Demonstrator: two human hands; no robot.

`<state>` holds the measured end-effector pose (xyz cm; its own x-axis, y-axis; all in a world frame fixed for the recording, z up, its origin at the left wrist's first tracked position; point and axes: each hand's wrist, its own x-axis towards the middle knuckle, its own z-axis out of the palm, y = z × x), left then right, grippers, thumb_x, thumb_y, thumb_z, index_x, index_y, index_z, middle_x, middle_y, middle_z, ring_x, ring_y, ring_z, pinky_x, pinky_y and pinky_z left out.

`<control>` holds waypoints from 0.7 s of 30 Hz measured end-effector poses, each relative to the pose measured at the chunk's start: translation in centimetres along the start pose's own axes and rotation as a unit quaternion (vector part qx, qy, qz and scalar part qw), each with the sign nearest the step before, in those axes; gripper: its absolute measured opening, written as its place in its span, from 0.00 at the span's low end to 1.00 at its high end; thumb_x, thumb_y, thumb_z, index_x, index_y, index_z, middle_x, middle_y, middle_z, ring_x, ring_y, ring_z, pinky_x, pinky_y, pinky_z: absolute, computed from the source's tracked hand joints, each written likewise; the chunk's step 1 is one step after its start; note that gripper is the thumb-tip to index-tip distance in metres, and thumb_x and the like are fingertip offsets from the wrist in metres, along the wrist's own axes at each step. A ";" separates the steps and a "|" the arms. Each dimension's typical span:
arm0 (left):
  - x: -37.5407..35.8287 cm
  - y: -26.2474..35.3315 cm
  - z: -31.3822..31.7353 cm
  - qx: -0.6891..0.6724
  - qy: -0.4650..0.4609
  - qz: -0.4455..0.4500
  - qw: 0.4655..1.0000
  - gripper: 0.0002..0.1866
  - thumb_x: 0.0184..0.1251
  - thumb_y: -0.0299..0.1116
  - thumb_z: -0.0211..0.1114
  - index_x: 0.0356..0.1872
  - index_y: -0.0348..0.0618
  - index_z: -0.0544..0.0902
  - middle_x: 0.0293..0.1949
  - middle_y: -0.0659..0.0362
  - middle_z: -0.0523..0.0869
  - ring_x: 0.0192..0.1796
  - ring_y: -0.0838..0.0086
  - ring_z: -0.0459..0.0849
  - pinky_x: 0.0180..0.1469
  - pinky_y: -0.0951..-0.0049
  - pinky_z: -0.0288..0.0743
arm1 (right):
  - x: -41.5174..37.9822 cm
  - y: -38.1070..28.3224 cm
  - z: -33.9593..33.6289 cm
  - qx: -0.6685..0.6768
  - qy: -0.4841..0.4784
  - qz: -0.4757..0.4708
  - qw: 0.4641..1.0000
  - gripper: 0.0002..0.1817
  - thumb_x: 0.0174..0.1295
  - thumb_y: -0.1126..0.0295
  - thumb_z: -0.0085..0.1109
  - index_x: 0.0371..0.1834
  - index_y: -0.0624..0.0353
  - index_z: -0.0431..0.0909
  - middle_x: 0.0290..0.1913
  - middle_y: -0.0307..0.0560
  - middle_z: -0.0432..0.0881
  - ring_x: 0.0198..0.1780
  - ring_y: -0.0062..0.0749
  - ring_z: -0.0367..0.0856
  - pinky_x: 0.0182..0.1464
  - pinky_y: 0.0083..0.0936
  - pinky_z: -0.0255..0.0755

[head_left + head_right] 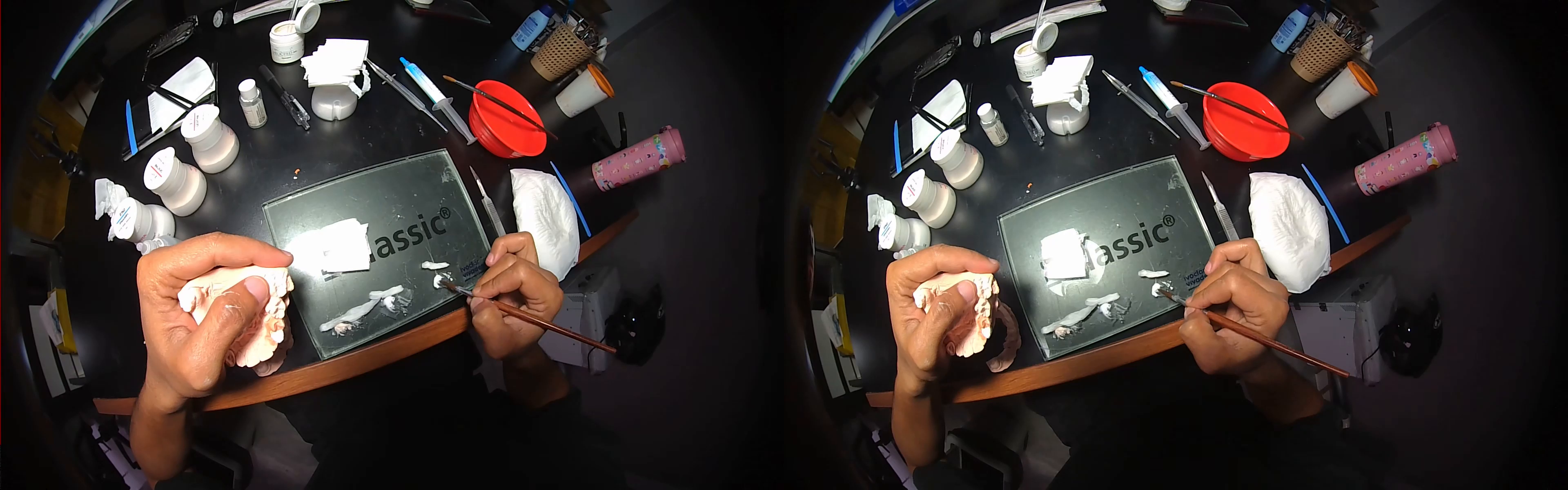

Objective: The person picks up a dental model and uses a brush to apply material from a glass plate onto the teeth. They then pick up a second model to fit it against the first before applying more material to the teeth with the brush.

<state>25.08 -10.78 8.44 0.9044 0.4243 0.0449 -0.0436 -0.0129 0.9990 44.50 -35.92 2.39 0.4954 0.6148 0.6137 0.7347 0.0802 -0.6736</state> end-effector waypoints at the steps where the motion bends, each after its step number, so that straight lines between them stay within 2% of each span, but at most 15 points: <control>1: 0.0 0.0 0.0 -0.002 -0.001 -0.002 1.000 0.11 0.68 0.19 0.59 0.45 0.23 0.87 0.25 0.52 0.87 0.22 0.77 0.86 0.23 0.79 0.76 | 0.0 0.0 0.0 0.000 0.001 0.001 1.000 0.03 0.38 0.78 0.61 0.18 0.58 0.78 0.17 0.39 0.79 0.30 0.30 0.71 0.42 0.30 0.69; 14: 0.0 -0.1 0.0 -0.009 -0.002 0.002 1.000 0.11 0.68 0.17 0.58 0.45 0.23 0.86 0.25 0.52 0.87 0.21 0.77 0.84 0.21 0.79 0.75 | -0.1 0.0 0.0 0.011 0.008 0.001 1.000 0.04 0.38 0.78 0.62 0.19 0.59 0.79 0.18 0.40 0.79 0.31 0.31 0.71 0.43 0.30 0.69; 16: -0.1 -0.1 0.1 0.007 0.006 -0.012 1.000 0.12 0.67 0.21 0.59 0.44 0.24 0.87 0.27 0.52 0.88 0.24 0.78 0.85 0.26 0.79 0.75 | -0.1 0.0 0.0 0.008 0.007 -0.004 1.000 0.03 0.39 0.78 0.62 0.20 0.59 0.78 0.18 0.40 0.79 0.31 0.31 0.71 0.44 0.30 0.69; 18: -0.2 -0.1 0.1 0.049 0.026 -0.034 0.998 0.14 0.64 0.28 0.63 0.43 0.26 0.89 0.32 0.53 0.89 0.32 0.79 0.86 0.36 0.80 0.77 | -0.2 0.2 -0.2 0.008 0.003 -0.012 1.000 0.03 0.41 0.77 0.63 0.21 0.59 0.78 0.18 0.40 0.79 0.31 0.31 0.71 0.45 0.32 0.69; 21: -0.3 -0.2 -0.1 0.014 0.012 -0.051 0.999 0.13 0.67 0.27 0.63 0.43 0.27 0.89 0.32 0.53 0.90 0.31 0.79 0.86 0.35 0.80 0.77 | 0.1 -0.1 -0.1 0.022 0.012 -0.019 0.999 0.04 0.45 0.76 0.64 0.23 0.58 0.78 0.19 0.40 0.79 0.31 0.30 0.71 0.48 0.34 0.69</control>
<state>24.76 -10.81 8.19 0.8930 0.4463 -0.0576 0.0613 0.0060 0.9981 44.51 -36.00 2.55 0.4781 0.5923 0.6485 0.7322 0.1390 -0.6668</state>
